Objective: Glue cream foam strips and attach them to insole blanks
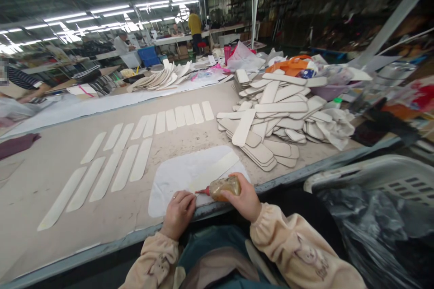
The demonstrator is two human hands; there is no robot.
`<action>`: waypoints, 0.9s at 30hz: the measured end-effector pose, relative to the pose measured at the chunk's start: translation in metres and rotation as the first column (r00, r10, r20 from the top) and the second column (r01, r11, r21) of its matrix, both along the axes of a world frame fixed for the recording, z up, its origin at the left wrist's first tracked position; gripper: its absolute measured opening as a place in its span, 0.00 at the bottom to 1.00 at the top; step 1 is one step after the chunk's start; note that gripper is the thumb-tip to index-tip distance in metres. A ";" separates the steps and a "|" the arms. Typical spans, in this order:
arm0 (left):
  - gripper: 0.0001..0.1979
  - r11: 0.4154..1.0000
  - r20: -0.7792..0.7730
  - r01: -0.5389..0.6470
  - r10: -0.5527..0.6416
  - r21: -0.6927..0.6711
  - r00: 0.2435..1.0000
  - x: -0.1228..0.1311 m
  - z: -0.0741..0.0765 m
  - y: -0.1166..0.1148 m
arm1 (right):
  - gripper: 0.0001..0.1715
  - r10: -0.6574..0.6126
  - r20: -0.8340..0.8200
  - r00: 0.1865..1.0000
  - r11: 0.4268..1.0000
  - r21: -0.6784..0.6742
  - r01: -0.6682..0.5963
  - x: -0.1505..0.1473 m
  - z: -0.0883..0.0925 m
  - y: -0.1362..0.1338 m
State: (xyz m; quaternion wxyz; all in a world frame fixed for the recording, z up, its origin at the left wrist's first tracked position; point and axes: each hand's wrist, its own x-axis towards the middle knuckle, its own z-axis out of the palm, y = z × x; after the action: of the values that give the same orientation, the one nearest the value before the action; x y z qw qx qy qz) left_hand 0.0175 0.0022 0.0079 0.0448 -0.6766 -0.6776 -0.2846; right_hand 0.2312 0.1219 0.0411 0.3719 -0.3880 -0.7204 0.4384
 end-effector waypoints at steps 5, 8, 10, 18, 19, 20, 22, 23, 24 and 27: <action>0.06 1.000 -0.049 0.002 -0.001 0.011 0.999 0.002 0.003 0.003 | 0.24 -0.047 0.035 0.998 0.999 0.013 0.047 0.010 0.002 0.009; 0.07 1.000 -0.100 0.014 -0.012 0.021 0.995 -0.001 0.005 0.005 | 0.23 -0.136 0.047 0.990 0.990 0.032 0.134 0.023 0.004 0.023; 0.07 0.999 -0.133 0.041 -0.041 -0.003 0.990 -0.004 0.008 0.008 | 0.23 -0.221 0.063 0.973 0.974 0.071 0.217 0.034 0.005 0.035; 0.10 0.960 -0.150 0.103 -0.145 -0.260 0.978 -0.010 0.023 0.019 | 0.26 -0.495 0.105 0.863 0.855 0.236 0.462 0.060 0.001 0.069; 0.10 0.955 -0.149 0.101 -0.147 -0.278 0.978 -0.010 0.024 0.020 | 0.27 -0.507 0.095 0.857 0.844 0.256 0.471 0.060 0.001 0.070; 0.10 0.951 -0.150 0.099 -0.148 -0.293 0.978 -0.010 0.024 0.020 | 0.27 -0.510 0.080 0.857 0.838 0.270 0.474 0.059 0.001 0.070; 0.10 0.946 -0.158 0.097 -0.151 -0.310 0.976 -0.010 0.023 0.020 | 0.27 -0.485 0.039 0.874 0.849 0.259 0.460 0.055 0.003 0.065; 0.10 0.946 -0.166 0.092 -0.149 -0.309 0.975 -0.010 0.022 0.020 | 0.27 -0.455 0.015 0.891 0.868 0.230 0.440 0.052 0.003 0.061; 0.10 0.948 -0.176 0.087 -0.146 -0.306 0.973 -0.010 0.022 0.020 | 0.27 -0.416 -0.012 0.909 0.892 0.189 0.410 0.048 0.004 0.056; 0.11 0.954 -0.211 0.073 -0.138 -0.291 0.968 -0.009 0.021 0.019 | 0.26 -0.277 -0.075 0.958 0.956 0.079 0.283 0.033 0.004 0.037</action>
State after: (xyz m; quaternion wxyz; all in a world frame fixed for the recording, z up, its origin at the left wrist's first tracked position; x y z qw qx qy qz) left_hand 0.0086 0.0216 0.0285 0.0109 -0.7399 -0.6639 -0.1077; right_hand 0.2638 0.1592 0.0451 0.4696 -0.4553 -0.6648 0.3609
